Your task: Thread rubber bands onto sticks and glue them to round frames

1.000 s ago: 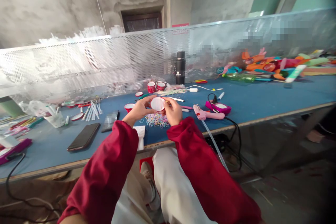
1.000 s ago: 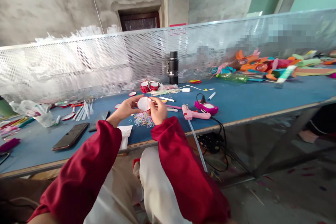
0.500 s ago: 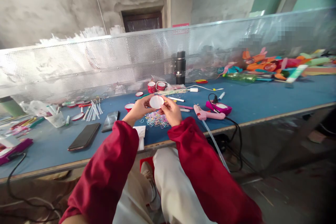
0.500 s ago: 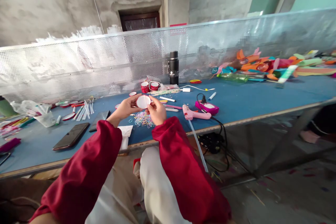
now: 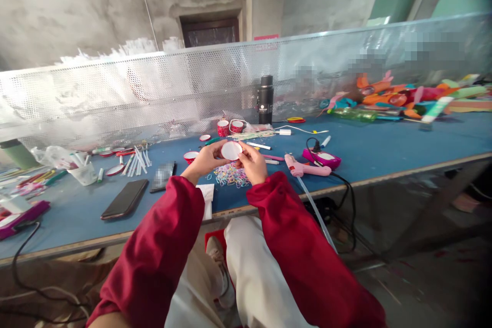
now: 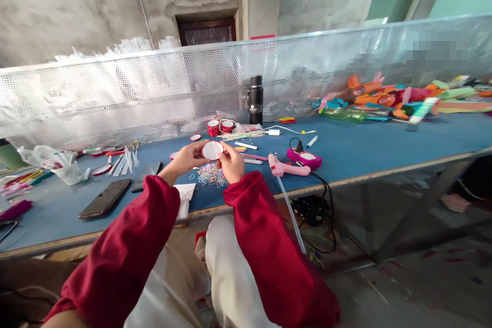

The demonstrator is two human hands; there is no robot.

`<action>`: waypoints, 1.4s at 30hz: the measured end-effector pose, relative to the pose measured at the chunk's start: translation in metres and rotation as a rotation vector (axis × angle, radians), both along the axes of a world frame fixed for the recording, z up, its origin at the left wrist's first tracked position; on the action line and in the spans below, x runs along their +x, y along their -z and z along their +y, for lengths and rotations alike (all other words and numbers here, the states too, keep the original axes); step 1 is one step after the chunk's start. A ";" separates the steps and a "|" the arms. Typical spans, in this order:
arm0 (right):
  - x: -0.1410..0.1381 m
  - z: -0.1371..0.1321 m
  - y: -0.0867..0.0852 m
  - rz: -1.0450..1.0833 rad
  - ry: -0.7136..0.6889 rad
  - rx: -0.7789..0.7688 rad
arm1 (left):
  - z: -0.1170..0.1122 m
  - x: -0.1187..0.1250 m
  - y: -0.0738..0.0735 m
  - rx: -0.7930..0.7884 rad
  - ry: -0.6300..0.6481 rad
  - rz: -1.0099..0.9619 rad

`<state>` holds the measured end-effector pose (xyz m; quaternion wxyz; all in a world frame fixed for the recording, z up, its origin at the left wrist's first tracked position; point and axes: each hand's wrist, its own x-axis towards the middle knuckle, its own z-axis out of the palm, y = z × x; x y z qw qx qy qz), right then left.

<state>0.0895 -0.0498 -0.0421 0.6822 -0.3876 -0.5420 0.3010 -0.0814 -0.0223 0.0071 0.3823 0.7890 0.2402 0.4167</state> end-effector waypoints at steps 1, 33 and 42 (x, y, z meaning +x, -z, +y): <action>0.000 0.000 0.000 -0.002 0.000 -0.001 | 0.000 0.000 0.000 -0.002 -0.003 -0.001; 0.000 0.001 0.002 -0.065 0.018 0.052 | 0.005 -0.001 -0.001 -0.177 -0.297 -0.145; 0.007 0.005 0.006 -0.229 0.282 0.093 | 0.002 0.000 -0.002 -0.198 -0.273 -0.094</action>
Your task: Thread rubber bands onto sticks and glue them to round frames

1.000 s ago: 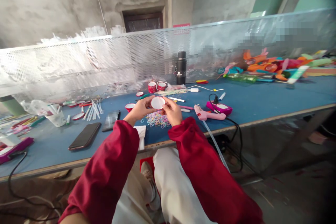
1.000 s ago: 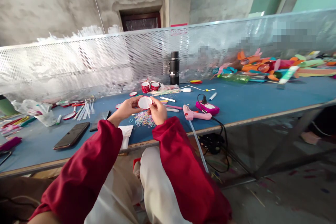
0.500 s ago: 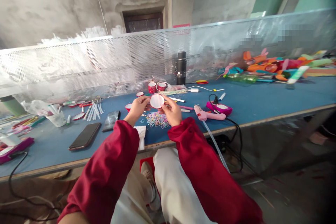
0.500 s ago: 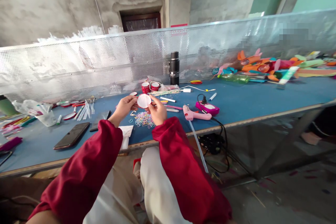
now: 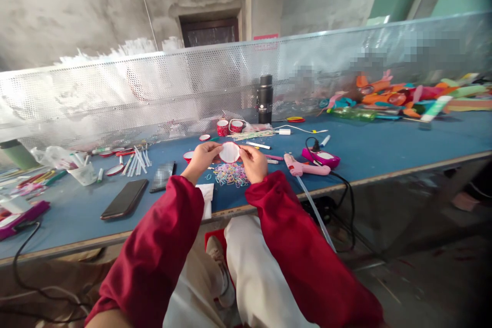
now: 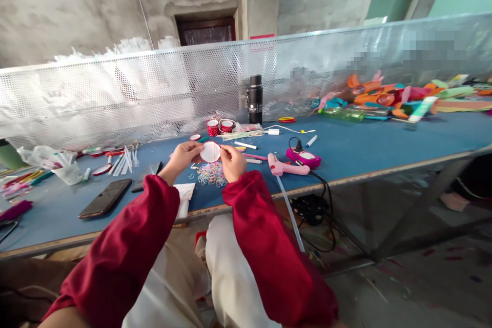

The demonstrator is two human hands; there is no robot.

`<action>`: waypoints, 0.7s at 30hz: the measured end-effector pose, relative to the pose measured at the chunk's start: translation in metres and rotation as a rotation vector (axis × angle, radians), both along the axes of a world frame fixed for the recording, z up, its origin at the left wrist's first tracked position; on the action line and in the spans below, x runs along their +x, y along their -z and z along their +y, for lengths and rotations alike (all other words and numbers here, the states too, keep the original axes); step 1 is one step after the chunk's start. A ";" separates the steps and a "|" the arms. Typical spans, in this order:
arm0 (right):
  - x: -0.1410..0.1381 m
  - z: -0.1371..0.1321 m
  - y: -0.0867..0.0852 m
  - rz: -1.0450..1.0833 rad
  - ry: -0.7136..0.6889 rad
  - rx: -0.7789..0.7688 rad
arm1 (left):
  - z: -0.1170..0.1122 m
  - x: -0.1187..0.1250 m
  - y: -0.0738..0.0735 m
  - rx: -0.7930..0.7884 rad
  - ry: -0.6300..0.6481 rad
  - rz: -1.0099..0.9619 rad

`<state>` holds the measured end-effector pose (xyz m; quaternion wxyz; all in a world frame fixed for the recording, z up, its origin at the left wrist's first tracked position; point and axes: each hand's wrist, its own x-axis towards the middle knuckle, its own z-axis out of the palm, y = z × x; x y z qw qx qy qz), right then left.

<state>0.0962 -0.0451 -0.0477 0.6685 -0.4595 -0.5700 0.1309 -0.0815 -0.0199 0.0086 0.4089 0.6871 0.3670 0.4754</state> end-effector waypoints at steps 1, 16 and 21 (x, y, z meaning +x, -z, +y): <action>0.000 0.000 0.000 0.001 0.008 -0.007 | 0.000 0.000 0.000 -0.008 0.006 0.011; -0.002 0.001 0.000 0.056 -0.035 -0.018 | 0.012 0.000 0.016 0.351 0.233 0.186; -0.003 -0.001 -0.002 0.085 -0.079 -0.015 | 0.009 -0.001 0.013 0.391 0.191 0.166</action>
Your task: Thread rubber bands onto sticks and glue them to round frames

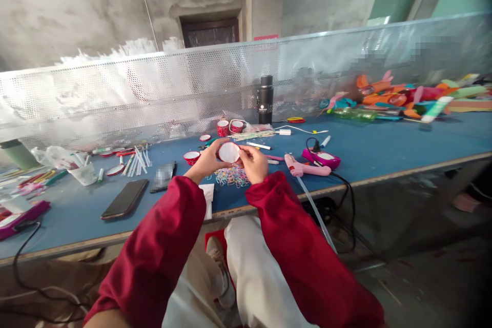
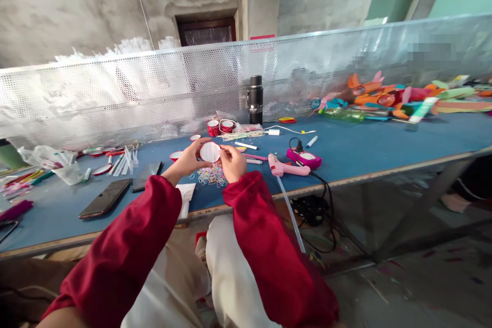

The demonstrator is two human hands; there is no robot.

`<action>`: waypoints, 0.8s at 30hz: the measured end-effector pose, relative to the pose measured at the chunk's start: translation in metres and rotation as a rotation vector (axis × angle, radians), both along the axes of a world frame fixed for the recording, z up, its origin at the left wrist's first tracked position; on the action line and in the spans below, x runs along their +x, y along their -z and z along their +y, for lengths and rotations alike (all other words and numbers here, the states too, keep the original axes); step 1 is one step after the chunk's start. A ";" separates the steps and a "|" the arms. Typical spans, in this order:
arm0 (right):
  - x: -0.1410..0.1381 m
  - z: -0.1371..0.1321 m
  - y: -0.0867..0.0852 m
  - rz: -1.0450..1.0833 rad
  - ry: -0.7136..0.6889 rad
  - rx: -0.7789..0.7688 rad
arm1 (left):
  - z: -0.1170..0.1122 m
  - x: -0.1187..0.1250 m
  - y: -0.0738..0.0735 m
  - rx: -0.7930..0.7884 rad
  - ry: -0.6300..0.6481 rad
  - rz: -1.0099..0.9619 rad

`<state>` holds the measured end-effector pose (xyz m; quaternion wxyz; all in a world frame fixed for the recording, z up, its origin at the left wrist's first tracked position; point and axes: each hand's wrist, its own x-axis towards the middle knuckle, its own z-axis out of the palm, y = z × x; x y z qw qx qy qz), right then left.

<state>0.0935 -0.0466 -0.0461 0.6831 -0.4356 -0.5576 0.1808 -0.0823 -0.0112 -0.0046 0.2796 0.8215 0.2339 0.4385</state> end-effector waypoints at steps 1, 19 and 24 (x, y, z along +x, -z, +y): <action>0.000 0.000 0.000 0.003 -0.001 0.006 | -0.002 0.000 -0.001 -0.018 0.005 -0.018; 0.000 -0.002 -0.002 -0.038 -0.013 0.078 | -0.004 0.001 -0.012 -0.331 -0.134 -0.303; 0.000 -0.002 -0.002 -0.051 -0.049 0.100 | -0.001 -0.001 -0.011 -0.260 -0.150 -0.277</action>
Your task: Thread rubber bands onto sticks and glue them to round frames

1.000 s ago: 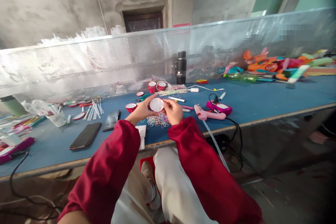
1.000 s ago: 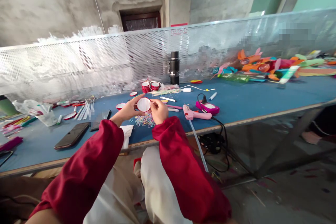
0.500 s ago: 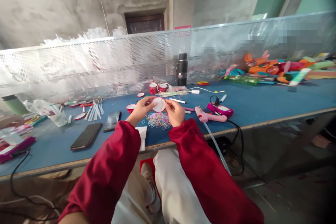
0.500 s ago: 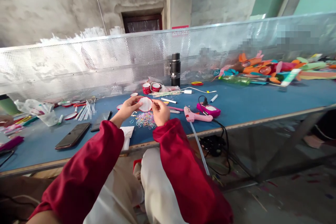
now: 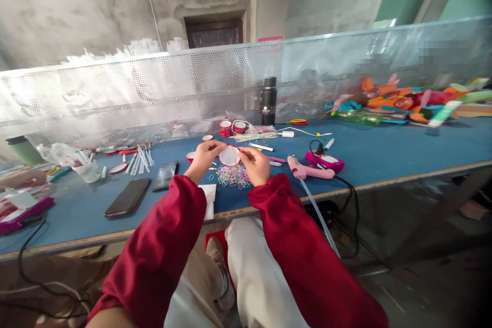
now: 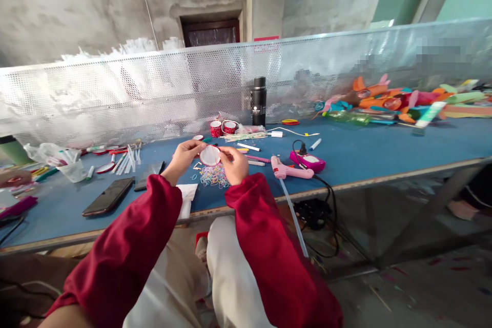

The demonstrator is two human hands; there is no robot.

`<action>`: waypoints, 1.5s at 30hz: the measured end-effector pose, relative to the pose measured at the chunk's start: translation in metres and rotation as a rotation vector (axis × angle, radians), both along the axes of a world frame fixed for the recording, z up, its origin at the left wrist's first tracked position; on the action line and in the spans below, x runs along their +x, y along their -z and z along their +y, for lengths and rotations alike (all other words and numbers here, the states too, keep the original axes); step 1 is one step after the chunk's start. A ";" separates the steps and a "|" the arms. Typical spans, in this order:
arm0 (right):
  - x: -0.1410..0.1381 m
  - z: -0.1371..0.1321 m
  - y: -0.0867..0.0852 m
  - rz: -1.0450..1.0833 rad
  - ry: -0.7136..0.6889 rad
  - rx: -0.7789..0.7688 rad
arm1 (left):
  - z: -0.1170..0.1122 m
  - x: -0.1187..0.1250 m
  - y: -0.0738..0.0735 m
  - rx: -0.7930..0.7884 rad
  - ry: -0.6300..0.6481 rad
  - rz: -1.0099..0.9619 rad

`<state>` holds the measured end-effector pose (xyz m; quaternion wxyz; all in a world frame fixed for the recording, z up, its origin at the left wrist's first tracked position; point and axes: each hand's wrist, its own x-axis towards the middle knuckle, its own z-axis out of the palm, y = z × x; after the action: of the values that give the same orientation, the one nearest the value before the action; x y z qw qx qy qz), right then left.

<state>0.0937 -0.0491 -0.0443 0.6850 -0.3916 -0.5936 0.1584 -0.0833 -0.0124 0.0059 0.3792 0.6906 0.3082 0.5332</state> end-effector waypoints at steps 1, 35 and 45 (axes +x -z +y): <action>0.000 0.000 0.000 -0.002 -0.004 0.003 | 0.000 0.000 0.000 0.014 -0.002 0.016; 0.000 -0.002 0.000 0.018 0.081 -0.138 | 0.000 -0.003 0.002 -0.079 -0.098 0.071; 0.001 0.000 0.002 -0.015 0.097 -0.138 | 0.002 -0.004 0.004 -0.052 -0.166 0.124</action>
<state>0.0946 -0.0488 -0.0468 0.6587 -0.4672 -0.5668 0.1627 -0.0877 -0.0101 0.0018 0.3318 0.6843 0.4011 0.5106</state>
